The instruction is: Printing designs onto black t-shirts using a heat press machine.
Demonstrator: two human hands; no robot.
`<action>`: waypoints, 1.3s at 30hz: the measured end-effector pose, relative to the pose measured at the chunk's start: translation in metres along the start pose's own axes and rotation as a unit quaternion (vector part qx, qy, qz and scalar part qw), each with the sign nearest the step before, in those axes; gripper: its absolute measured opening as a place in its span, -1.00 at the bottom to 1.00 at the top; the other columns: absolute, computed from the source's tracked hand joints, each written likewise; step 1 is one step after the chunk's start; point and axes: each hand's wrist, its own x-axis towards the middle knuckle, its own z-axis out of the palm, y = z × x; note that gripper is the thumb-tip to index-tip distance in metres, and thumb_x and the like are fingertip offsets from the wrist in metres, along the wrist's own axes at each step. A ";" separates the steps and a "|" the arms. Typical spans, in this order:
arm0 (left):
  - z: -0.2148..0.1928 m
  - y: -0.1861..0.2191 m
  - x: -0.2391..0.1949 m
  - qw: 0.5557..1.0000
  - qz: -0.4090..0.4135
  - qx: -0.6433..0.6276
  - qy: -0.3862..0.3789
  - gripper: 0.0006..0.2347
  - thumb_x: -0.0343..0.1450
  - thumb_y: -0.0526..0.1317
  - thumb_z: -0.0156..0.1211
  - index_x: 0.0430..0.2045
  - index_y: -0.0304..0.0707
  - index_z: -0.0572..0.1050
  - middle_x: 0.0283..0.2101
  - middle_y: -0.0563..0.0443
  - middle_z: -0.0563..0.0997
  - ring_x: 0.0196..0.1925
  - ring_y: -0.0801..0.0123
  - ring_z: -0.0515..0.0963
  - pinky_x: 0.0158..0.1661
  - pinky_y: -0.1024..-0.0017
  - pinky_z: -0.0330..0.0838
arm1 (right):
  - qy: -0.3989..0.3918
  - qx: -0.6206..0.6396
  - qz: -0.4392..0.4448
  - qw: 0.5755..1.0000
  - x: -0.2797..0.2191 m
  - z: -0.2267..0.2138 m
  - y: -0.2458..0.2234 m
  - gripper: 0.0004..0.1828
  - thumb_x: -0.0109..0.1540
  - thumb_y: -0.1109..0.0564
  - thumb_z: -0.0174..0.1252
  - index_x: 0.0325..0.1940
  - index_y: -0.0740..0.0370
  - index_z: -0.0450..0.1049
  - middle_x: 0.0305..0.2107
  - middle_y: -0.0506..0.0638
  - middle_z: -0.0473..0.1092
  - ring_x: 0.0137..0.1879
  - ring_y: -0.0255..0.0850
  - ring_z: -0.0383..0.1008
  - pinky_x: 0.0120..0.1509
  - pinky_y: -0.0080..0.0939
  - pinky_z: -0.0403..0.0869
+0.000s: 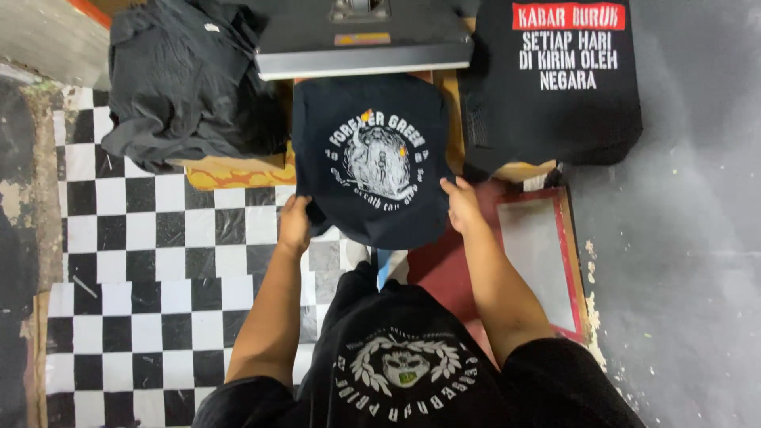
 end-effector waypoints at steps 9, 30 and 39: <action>0.041 0.013 -0.022 0.980 -0.196 0.036 -0.005 -0.73 0.45 -0.14 0.25 -0.07 -0.31 0.50 -0.16 -0.05 0.66 -0.21 0.30 0.61 -0.25 0.33 0.48 | 0.004 -0.046 -0.012 0.999 -0.049 0.023 -0.029 -0.75 0.24 0.17 0.19 0.02 0.12 0.46 -0.27 -0.06 0.52 -0.19 -0.21 0.55 -0.12 -0.15 0.54; 0.107 0.188 -0.150 0.931 -0.024 -0.175 -0.320 -0.55 0.32 -0.29 0.08 0.14 -0.41 0.38 0.01 -0.09 0.63 0.00 0.27 0.66 0.05 0.36 0.53 | -0.115 -0.373 -0.511 0.766 -0.020 0.070 -0.033 0.03 -0.15 0.33 0.47 0.37 0.26 0.19 0.24 0.31 0.23 0.34 0.12 0.20 0.38 -0.03 0.24; -0.007 0.178 -0.156 0.978 0.024 0.104 -0.177 -0.72 0.46 -0.06 0.21 -0.21 -0.35 0.55 -0.23 0.05 0.63 -0.17 0.45 0.57 -0.09 0.49 0.42 | -0.172 -0.202 -0.384 0.884 -0.088 0.112 -0.115 -0.41 0.04 0.60 -0.10 0.03 0.30 0.55 -0.10 0.03 0.56 0.05 -0.20 0.55 0.22 -0.22 0.47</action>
